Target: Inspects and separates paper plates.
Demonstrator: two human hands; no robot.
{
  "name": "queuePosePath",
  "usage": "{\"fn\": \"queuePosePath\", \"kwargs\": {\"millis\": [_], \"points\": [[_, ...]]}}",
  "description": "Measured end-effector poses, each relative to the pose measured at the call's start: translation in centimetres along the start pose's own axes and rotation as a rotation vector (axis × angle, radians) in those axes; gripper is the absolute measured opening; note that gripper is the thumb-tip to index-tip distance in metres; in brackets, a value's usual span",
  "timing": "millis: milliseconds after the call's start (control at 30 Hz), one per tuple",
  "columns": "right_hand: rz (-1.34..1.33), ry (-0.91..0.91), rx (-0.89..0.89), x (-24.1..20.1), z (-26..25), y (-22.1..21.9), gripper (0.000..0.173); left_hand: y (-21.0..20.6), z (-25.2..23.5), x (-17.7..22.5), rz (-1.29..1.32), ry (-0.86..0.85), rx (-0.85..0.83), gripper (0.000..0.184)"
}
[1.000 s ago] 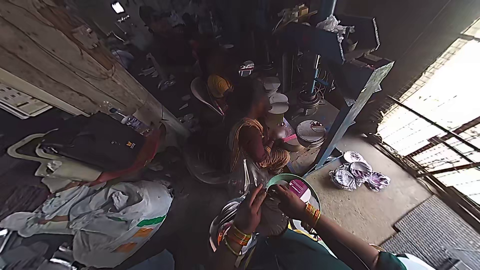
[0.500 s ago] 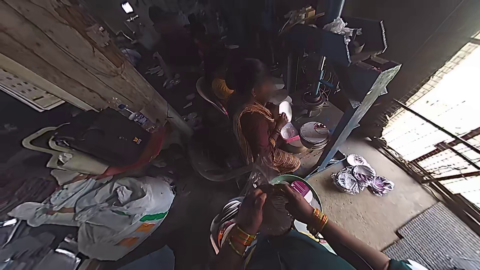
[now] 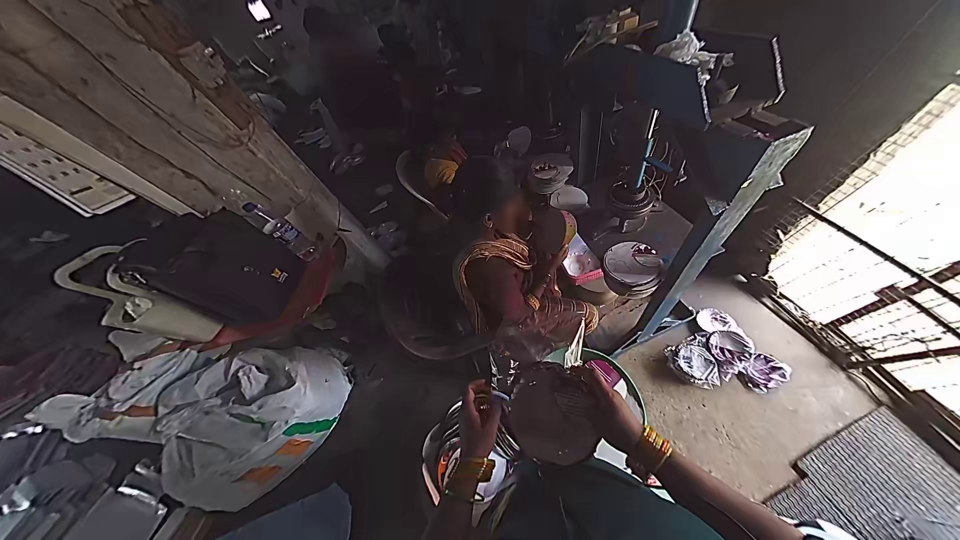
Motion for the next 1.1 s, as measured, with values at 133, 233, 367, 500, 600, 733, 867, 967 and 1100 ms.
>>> {"fn": "queuePosePath", "kwargs": {"millis": [133,233,367,500,600,733,867,967,1100], "points": [[-0.011,0.020,0.002,0.3,-0.1,-0.2,0.050,-1.1,-0.7,1.2,0.145,0.101,0.044,0.053],[-0.008,0.024,0.002,0.1,-0.1,-0.2,0.051,-1.5,-1.3,1.3,-0.041,0.074,0.080,0.023],[-0.136,-0.020,0.055,1.5,-0.2,-0.4,0.055,-1.1,-0.3,0.1,-0.251,-0.105,0.021,0.023],[-0.402,-0.099,0.109,2.3,0.3,-1.3,0.061,-1.2,2.5,-0.4,-0.330,-0.176,-0.032,0.025],[-0.442,-0.173,0.163,2.1,1.0,-1.8,0.062,-1.8,4.5,-0.8,-0.305,-0.342,0.049,0.027],[-0.367,-0.249,0.208,2.3,1.2,-2.2,0.055,-2.0,6.2,-1.2,-0.209,-0.477,0.066,0.021],[-0.330,-0.365,0.241,2.0,1.0,-2.6,0.051,-2.0,6.4,-1.2,-0.182,-0.575,0.047,0.025],[-0.407,-0.483,0.269,1.3,1.3,-2.7,0.057,-2.1,6.6,-1.4,-0.090,-0.557,-0.073,0.023],[-0.479,-0.606,0.137,1.3,1.3,-2.1,0.061,-1.9,6.6,-1.3,0.053,-0.317,-0.162,0.029]]}}
Point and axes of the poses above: each hand's wrist, its own z-axis away from the middle knuckle, its own y-axis out of the back of the hand, x = y × z, the point moved 1 cm from there along -z, towards the middle knuckle, and after that the axes turned 8 degrees about -y, right-handed, at the moved point
